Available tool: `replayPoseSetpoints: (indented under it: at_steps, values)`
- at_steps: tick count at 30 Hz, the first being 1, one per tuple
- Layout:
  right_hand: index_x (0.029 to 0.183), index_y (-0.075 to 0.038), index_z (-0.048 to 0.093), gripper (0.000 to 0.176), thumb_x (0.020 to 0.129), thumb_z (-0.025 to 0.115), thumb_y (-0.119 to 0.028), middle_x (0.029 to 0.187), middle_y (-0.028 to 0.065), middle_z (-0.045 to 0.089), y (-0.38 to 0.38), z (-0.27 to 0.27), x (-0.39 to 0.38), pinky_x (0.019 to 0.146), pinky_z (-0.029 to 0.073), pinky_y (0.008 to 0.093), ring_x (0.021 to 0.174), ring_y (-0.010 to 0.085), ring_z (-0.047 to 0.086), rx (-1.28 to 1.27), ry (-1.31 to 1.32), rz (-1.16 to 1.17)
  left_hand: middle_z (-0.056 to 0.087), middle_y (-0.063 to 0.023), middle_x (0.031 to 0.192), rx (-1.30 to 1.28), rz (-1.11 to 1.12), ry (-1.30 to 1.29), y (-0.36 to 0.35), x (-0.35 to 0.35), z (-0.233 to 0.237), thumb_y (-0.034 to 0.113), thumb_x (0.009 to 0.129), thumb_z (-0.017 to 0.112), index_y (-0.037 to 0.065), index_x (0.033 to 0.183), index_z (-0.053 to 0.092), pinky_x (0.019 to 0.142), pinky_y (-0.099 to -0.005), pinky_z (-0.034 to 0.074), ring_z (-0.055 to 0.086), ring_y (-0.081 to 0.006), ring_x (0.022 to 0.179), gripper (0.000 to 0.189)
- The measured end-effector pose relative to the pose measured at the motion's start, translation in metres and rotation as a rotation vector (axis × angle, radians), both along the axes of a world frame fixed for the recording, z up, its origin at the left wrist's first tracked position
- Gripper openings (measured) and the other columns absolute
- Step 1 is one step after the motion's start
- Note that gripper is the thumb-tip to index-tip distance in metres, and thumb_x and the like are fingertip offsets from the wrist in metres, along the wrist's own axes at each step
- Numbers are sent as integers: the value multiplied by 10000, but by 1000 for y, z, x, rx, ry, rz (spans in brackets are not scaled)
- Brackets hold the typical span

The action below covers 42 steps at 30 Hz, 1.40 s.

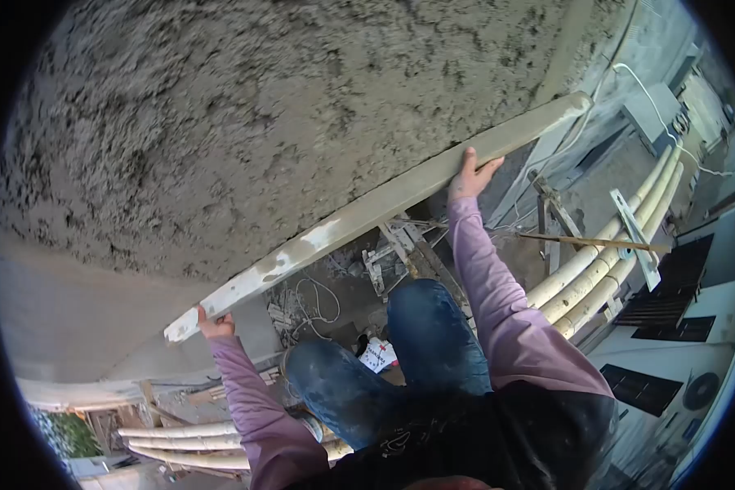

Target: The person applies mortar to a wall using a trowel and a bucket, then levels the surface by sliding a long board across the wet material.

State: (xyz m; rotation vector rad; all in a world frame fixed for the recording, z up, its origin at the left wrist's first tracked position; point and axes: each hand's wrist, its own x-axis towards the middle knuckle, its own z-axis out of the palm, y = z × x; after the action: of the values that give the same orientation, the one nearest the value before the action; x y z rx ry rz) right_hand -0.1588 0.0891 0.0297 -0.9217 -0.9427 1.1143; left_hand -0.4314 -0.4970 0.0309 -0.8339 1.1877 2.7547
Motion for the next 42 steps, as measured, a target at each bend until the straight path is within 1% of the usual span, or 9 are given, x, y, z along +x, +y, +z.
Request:
replayPoseSetpoints:
  at_steps: [3,11,16,20,22,26,30,38,42]
  values:
    - [1526,68,30,905,915,653,-171,1585,258,125,-8,-18,-25,1187,157,374,1474,335,167,122,95,-69,633,-114,1252,-62,-4,13,-29,-25,-11,314,852,696,54,1268,579,972,-493,514,613,-330,1145,504]
    - [1527,67,81,889,892,670,-134,1564,239,207,49,96,-14,1162,226,348,1431,283,263,218,3,-281,662,-106,1210,40,-19,28,25,8,35,279,874,690,58,1223,606,940,-509,529,635,-317,1109,422]
    - [1484,145,74,932,854,654,-223,1549,320,181,93,252,3,1210,149,396,1468,389,181,299,67,-225,653,-100,1217,102,-33,13,70,26,87,260,853,711,53,1209,611,946,-497,525,625,-305,1113,424]
    - [1456,182,106,919,801,615,-212,1494,347,269,123,394,26,1204,205,375,1425,411,274,296,40,-186,689,-95,1132,175,-68,126,111,50,181,238,828,768,54,1117,657,828,-433,568,659,-266,1023,360]
    - [1452,178,128,896,789,598,-198,1454,343,330,125,437,32,1181,263,382,1379,416,355,305,18,-204,662,-119,1147,95,-200,260,125,64,210,294,853,756,16,1173,601,911,-413,529,636,-277,1051,452]
    - [1454,171,145,881,802,602,-205,1441,335,351,128,440,35,1170,282,382,1359,406,384,266,41,-147,537,-171,1247,89,-519,187,125,123,231,411,877,716,-23,1298,479,1030,-415,461,538,-294,1178,649]
    - [1483,134,107,916,818,623,-229,1465,325,322,129,442,32,1184,250,384,1399,405,321,244,7,-190,485,-180,1284,132,-218,442,118,107,187,436,899,679,-28,1338,426,1071,-421,433,499,-302,1212,687]
    - [1552,-17,103,993,793,704,-234,1489,273,247,67,429,20,1160,267,411,1414,420,221,278,-72,-172,492,-172,1310,87,-221,589,128,109,190,449,921,650,-2,1390,386,1071,-439,437,489,-281,1233,702]
    - [1557,-21,84,1047,754,737,-176,1399,263,323,75,424,19,1124,317,430,1321,395,340,301,-23,-177,500,-122,1280,207,-75,264,115,89,185,573,865,644,114,1360,454,1036,-422,434,466,-259,1209,701]
